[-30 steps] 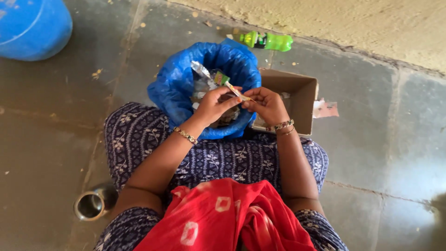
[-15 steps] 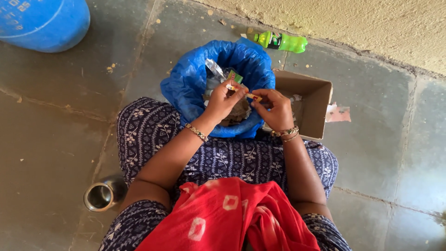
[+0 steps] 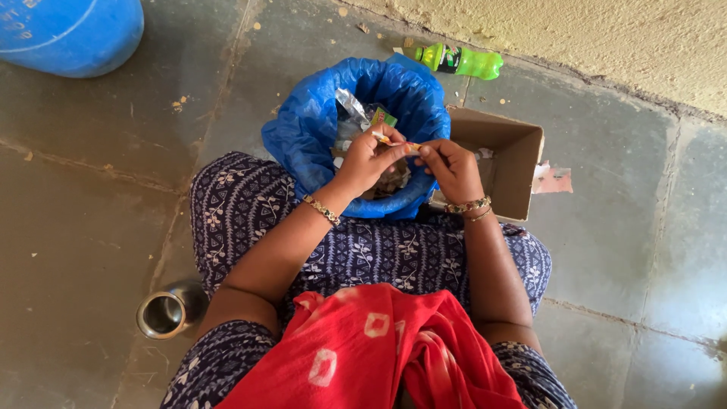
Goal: The person sits on the floor and sorts small pieces of waste from a blue plastic bag into a cardboard box. They handle items one at a time, picking up fragments and placing them into the box.
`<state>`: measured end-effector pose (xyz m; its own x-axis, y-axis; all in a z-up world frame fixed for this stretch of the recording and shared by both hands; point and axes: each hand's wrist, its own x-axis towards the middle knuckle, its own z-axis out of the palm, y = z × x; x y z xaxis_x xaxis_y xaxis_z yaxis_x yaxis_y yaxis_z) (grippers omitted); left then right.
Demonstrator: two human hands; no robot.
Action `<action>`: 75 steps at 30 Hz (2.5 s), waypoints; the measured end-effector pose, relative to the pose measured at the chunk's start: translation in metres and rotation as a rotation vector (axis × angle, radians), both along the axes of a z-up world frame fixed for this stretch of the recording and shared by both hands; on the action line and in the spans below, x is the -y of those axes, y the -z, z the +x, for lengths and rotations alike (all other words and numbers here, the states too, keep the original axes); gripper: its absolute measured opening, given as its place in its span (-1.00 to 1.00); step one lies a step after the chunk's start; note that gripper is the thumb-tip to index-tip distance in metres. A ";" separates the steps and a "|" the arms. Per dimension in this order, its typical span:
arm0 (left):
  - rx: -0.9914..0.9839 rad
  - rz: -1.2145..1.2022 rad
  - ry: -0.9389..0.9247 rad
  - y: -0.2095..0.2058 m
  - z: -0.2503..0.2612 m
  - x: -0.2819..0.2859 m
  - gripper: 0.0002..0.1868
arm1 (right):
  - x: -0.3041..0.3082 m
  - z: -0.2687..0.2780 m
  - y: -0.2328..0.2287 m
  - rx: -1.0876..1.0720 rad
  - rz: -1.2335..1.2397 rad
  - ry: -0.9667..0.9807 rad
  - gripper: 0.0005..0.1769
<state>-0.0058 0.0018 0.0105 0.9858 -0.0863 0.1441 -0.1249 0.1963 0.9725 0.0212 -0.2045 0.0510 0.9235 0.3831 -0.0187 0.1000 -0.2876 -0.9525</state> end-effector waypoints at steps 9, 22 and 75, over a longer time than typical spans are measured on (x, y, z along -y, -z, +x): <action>-0.049 -0.054 0.019 0.004 0.003 0.000 -0.84 | -0.005 -0.007 -0.007 0.143 0.043 -0.009 -0.74; -0.060 -0.059 0.080 0.013 0.006 0.004 -0.79 | 0.011 0.005 0.022 -0.358 0.591 0.174 -0.82; -0.120 0.183 -0.277 -0.002 0.002 -0.004 -0.60 | 0.102 0.058 0.058 0.029 -0.151 0.227 -0.72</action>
<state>-0.0038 0.0056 0.0125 0.9844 0.1729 0.0324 -0.0314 -0.0082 0.9995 0.0790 -0.3070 -0.0066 0.9864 0.1615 -0.0322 0.0436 -0.4448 -0.8946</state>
